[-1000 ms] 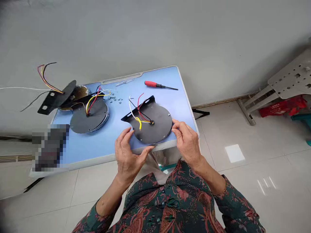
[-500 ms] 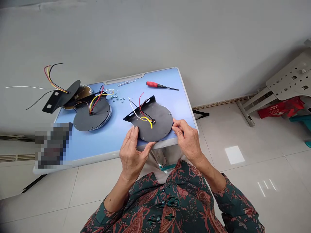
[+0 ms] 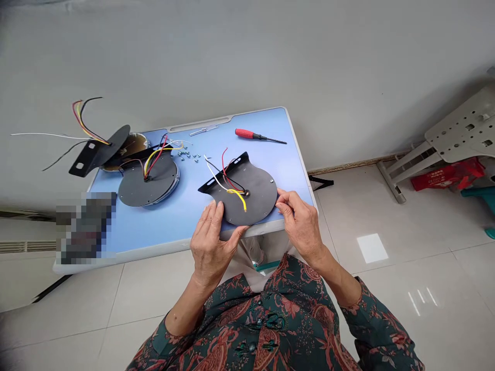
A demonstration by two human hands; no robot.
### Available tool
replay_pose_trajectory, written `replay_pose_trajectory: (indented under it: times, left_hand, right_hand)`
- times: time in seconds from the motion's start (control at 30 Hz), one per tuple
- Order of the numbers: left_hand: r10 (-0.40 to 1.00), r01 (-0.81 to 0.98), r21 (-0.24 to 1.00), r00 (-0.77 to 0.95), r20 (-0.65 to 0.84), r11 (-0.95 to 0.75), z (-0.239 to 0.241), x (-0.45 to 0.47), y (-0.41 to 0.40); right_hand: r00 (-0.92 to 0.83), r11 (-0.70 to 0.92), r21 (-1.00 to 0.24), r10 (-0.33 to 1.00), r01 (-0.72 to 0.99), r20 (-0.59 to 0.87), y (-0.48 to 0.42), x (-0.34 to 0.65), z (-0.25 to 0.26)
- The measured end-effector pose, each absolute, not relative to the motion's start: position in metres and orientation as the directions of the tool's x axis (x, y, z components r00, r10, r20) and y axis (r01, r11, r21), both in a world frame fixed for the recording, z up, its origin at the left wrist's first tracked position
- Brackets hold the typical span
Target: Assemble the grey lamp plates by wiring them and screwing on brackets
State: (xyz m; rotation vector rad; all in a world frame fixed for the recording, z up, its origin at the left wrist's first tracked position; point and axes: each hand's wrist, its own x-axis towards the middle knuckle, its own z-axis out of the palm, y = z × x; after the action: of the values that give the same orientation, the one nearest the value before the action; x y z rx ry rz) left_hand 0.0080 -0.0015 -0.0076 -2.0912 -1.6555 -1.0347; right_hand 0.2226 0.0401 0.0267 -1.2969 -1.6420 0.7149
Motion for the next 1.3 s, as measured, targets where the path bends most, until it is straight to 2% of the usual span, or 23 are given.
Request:
replay_pose_trajectory:
  times: [0.07, 0.2, 0.3, 0.4, 0.47, 0.6, 0.7, 1.0, 1.2, 1.3]
  left_hand:
    - [0.729, 0.93, 0.206, 0.087, 0.679, -0.303, -0.007, 0.008, -0.001]
    - [0.725, 0.932, 0.196, 0.095, 0.683, -0.306, -0.008, 0.009, -0.001]
    - [0.732, 0.943, 0.181, 0.087, 0.676, -0.28, -0.005, 0.01, -0.002]
    - [0.758, 0.961, 0.153, 0.079, 0.648, -0.23, 0.005, 0.012, -0.003]
    - [0.761, 0.955, 0.131, 0.124, 0.637, -0.266, 0.011, 0.014, -0.001]
    - [0.71, 0.888, 0.129, 0.257, 0.656, -0.442, 0.01, 0.02, 0.006]
    - [0.675, 0.854, 0.149, 0.274, 0.685, -0.498, 0.002, 0.026, 0.01]
    - [0.645, 0.845, 0.109, 0.31, 0.698, -0.524, -0.004, 0.035, 0.006]
    - [0.629, 0.852, 0.079, 0.317, 0.71, -0.518, -0.005, 0.035, 0.006]
    - [0.606, 0.85, 0.059, 0.322, 0.728, -0.523, -0.007, 0.034, 0.007]
  right_hand:
    - [-0.048, 0.368, -0.805, 0.919, 0.466, 0.392, 0.039, 0.221, 0.024]
    - [-0.134, 0.576, -0.625, 0.783, 0.527, 0.608, 0.038, 0.219, 0.018]
    - [-0.204, 0.639, -0.537, 0.726, 0.551, 0.657, 0.038, 0.221, 0.014]
    - [-0.236, 0.665, -0.509, 0.705, 0.547, 0.669, 0.039, 0.223, 0.01]
    - [-0.234, 0.668, -0.512, 0.704, 0.541, 0.671, 0.039, 0.223, 0.009]
    - [-0.223, 0.655, -0.532, 0.718, 0.536, 0.659, 0.039, 0.223, 0.009]
    - [-0.215, 0.639, -0.554, 0.736, 0.533, 0.642, 0.039, 0.223, 0.012]
    - [-0.141, 0.562, -0.64, 0.798, 0.524, 0.586, 0.034, 0.224, 0.015]
    - [-0.084, 0.516, -0.739, 0.84, 0.434, 0.537, 0.033, 0.226, 0.021]
    - [-0.091, 0.525, -0.703, 0.827, 0.479, 0.555, 0.037, 0.229, 0.031]
